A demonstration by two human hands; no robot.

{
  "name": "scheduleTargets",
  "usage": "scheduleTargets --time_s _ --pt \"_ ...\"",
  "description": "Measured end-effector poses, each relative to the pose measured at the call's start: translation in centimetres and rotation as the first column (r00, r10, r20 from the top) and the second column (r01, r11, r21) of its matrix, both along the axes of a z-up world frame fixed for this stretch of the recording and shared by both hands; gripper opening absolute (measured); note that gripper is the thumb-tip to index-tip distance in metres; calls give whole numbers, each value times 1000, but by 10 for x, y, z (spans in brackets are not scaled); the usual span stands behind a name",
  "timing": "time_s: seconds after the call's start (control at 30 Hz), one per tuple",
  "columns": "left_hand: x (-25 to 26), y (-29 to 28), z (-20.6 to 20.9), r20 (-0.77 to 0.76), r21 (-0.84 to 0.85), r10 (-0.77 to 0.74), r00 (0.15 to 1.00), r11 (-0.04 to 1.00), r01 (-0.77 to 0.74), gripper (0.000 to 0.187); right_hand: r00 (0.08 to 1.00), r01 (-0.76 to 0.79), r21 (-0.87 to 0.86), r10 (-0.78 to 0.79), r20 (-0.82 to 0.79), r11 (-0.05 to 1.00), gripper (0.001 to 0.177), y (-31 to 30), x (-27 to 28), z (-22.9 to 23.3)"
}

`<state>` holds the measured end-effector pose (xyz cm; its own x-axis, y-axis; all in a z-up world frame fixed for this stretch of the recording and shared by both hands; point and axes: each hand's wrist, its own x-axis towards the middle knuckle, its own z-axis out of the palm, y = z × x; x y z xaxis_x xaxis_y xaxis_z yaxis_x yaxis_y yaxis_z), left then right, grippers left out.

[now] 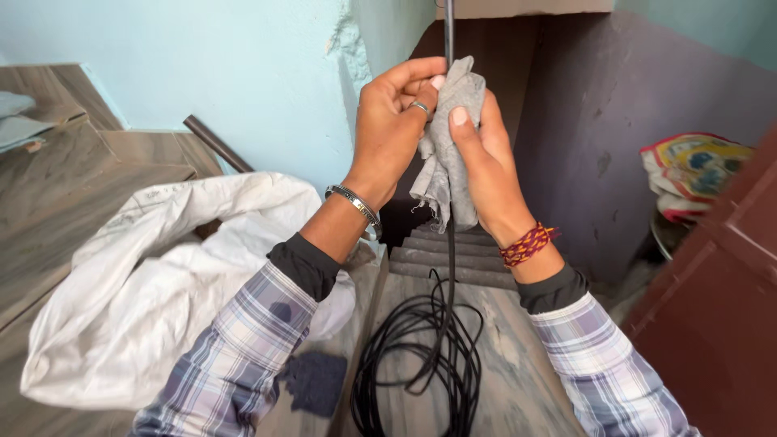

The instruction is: The person wipes a black cable with a cloth, moving along its length from a wall down towards a staircase.

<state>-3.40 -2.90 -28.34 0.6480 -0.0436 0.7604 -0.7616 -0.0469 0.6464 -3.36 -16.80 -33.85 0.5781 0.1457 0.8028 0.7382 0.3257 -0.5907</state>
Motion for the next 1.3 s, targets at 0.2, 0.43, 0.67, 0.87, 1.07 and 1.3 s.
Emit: scheduleTargets --time_s 0.2,0.43,0.67,0.87,1.07,1.3 --pt "-50 -11 -6 -52 -8 15 999 1000 -16 25 996 74 -27 -72 49 997 52 -9 -52 -6" --pt "-102 -18 -22 -82 -58 33 996 998 -38 27 997 75 -62 -75 5 995 50 -18 -97 -12" --pt "-131 -33 -68 -94 -174 27 995 984 -43 23 986 153 -109 -160 -55 982 48 -21 -111 -35" --pt "-121 -19 -76 -187 -162 98 977 978 -129 22 966 99 -166 -135 -220 981 41 -15 -109 -44" --pt "-123 2 -69 -308 -138 -37 951 990 -6 23 986 144 -217 -160 -55 965 41 -10 -120 -45" --pt "-134 11 -57 -223 -10 14 975 1000 -17 25 812 566 -452 -560 163 690 45 -7 -155 -34"
